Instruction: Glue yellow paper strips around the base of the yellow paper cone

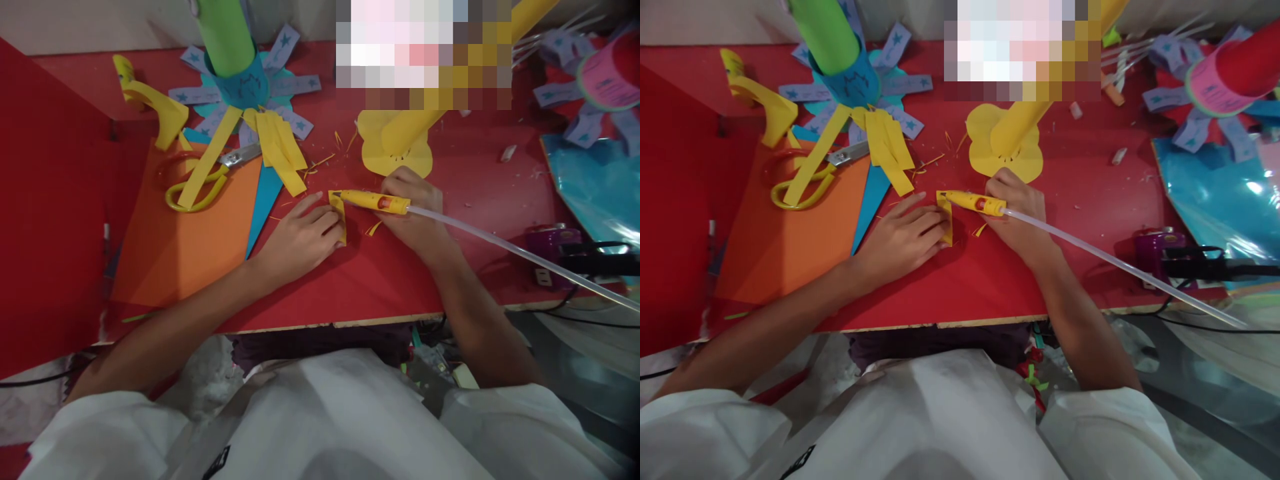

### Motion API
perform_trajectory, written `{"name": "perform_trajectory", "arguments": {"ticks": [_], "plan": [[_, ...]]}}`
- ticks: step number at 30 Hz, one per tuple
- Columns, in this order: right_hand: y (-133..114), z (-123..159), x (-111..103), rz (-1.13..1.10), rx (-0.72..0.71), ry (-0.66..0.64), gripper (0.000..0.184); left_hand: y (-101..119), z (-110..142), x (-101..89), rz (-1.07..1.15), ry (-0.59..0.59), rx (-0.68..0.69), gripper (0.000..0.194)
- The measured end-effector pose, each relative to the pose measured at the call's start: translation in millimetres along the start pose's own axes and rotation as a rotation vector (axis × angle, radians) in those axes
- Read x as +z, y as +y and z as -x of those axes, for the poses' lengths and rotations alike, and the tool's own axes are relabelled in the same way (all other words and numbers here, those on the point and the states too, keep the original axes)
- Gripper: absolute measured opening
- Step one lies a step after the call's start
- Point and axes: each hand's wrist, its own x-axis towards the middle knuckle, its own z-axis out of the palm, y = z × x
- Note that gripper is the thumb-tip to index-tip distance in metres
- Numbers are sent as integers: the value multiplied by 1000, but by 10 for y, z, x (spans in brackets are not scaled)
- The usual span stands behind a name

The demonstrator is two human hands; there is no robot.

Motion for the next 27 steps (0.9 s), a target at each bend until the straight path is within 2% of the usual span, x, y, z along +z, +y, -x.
{"name": "perform_trajectory", "arguments": {"ticks": [12,18,27], "plan": [[-16,4,-10,6,-10,-12,32,11,2,-4,-44,-12,15,22],[21,43,-16,-22,-35,61,28,21,-3,-1,-112,14,38,25],[-2,21,-12,-13,20,-33,29,12,1,-5,-70,-30,21,25]]}}
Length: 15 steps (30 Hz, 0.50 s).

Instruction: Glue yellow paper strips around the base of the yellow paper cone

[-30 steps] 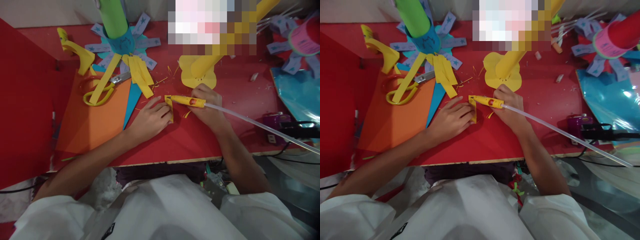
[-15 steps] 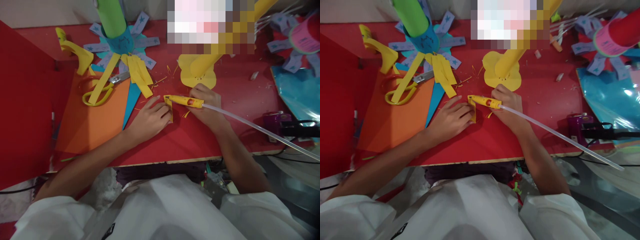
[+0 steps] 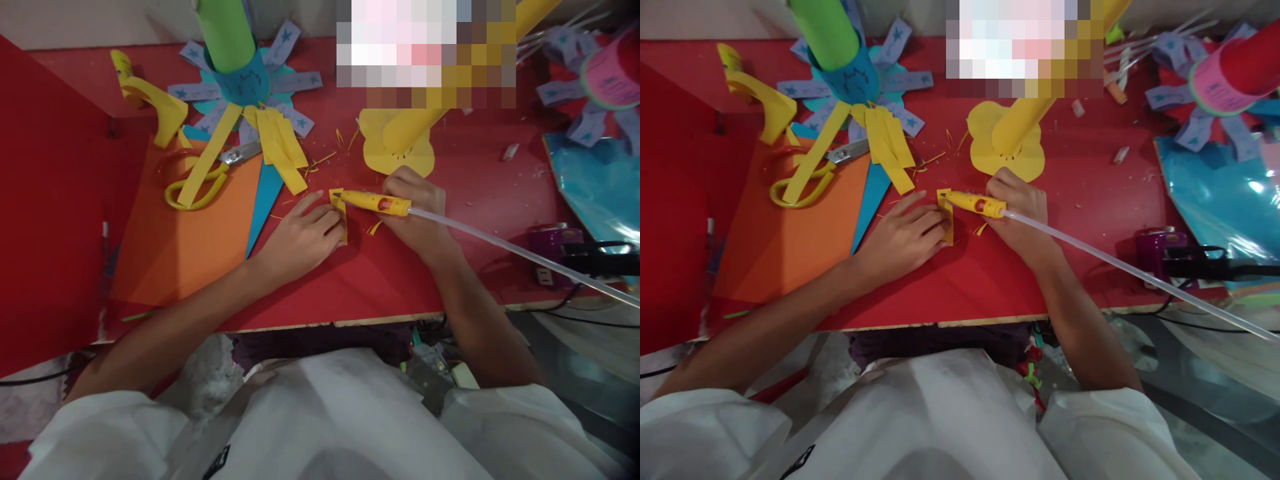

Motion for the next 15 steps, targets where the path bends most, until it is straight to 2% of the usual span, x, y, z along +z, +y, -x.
{"name": "perform_trajectory", "arguments": {"ticks": [7,11,15], "plan": [[-38,-4,-2,7,12,39,30,6,-3,-13,-28,-4,-2,24],[-6,19,13,4,-38,84,28,5,-3,-4,35,-8,-9,24],[-12,8,-4,12,-44,56,31,2,0,-4,68,-9,-24,23]]}}
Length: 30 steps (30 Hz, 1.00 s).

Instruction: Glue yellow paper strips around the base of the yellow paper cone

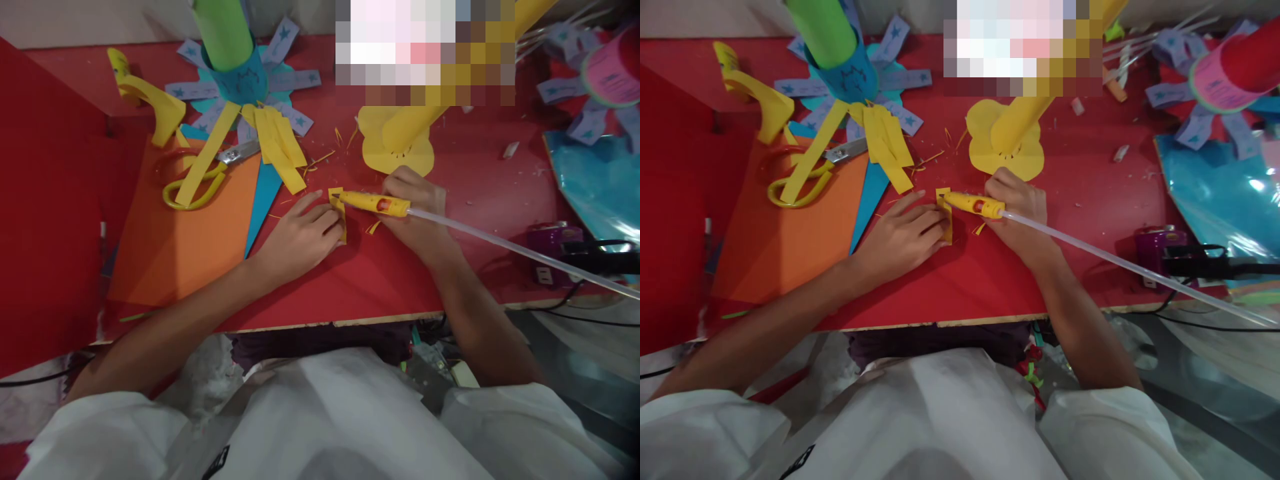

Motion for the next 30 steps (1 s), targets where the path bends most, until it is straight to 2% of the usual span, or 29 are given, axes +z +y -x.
{"name": "perform_trajectory", "arguments": {"ticks": [8,14,16,30], "plan": [[7,-15,-41,14,64,31,37,-1,4,2,-75,21,32,25],[28,-21,-45,6,82,-50,46,-3,-5,8,-34,7,13,25],[50,-28,-39,10,99,-34,47,-4,-7,7,-21,8,9,25],[21,-35,4,-18,49,-51,37,19,-4,4,-3,10,0,27]]}}
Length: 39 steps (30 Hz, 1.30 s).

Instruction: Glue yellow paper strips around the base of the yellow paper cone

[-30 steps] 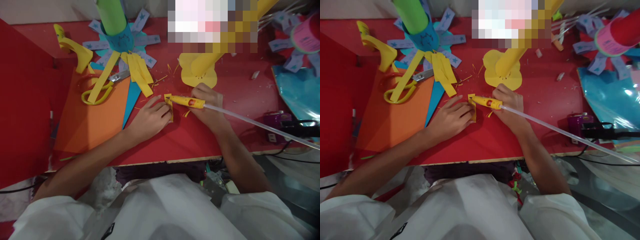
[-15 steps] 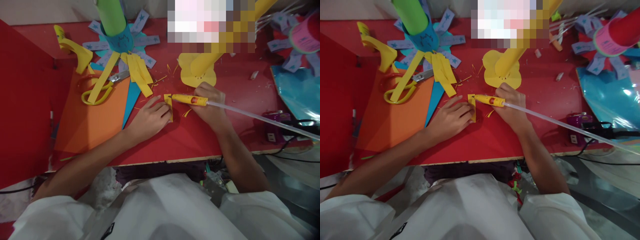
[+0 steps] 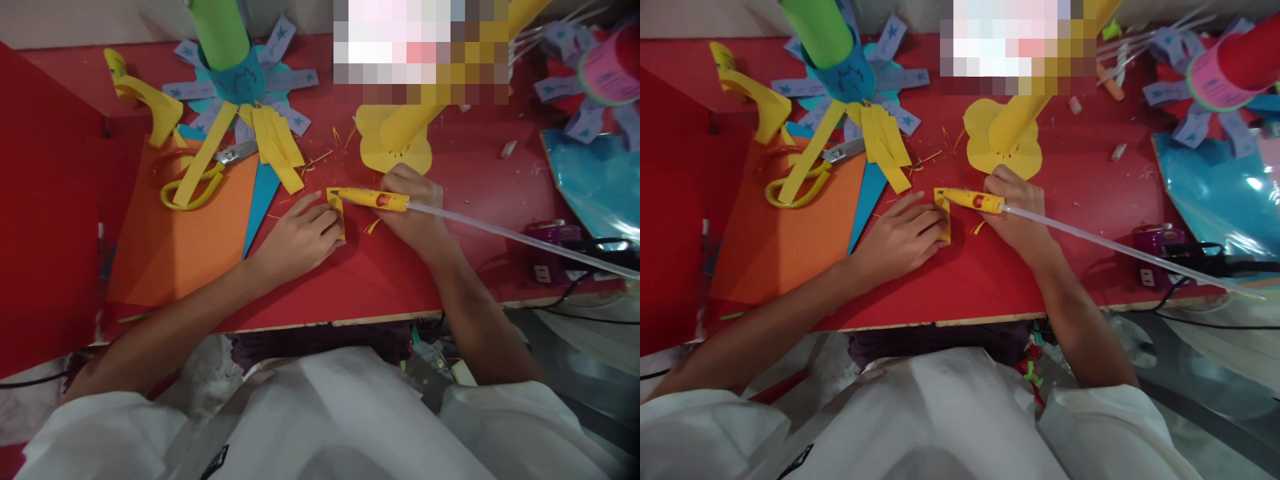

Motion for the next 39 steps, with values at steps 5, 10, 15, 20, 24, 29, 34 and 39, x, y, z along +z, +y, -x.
{"name": "perform_trajectory", "arguments": {"ticks": [5,10,15,20,24,29,34,39], "plan": [[-11,-5,-6,10,5,7,34,-2,-4,10,16,0,0,27],[-28,13,-10,-16,-14,5,36,-3,1,11,-30,18,19,29],[-3,5,15,-12,-14,-2,34,-2,3,16,-60,35,31,29],[-28,-8,15,1,-11,-2,32,-6,-4,15,-50,26,28,28],[-45,-8,4,18,4,-5,32,-8,-8,10,-58,33,29,27],[-7,26,-43,40,-25,56,26,-7,0,10,-46,31,32,28],[-8,38,-64,26,-35,49,30,-4,2,6,-4,14,10,26],[54,0,-11,28,-2,64,40,0,1,0,35,0,-7,25]]}}
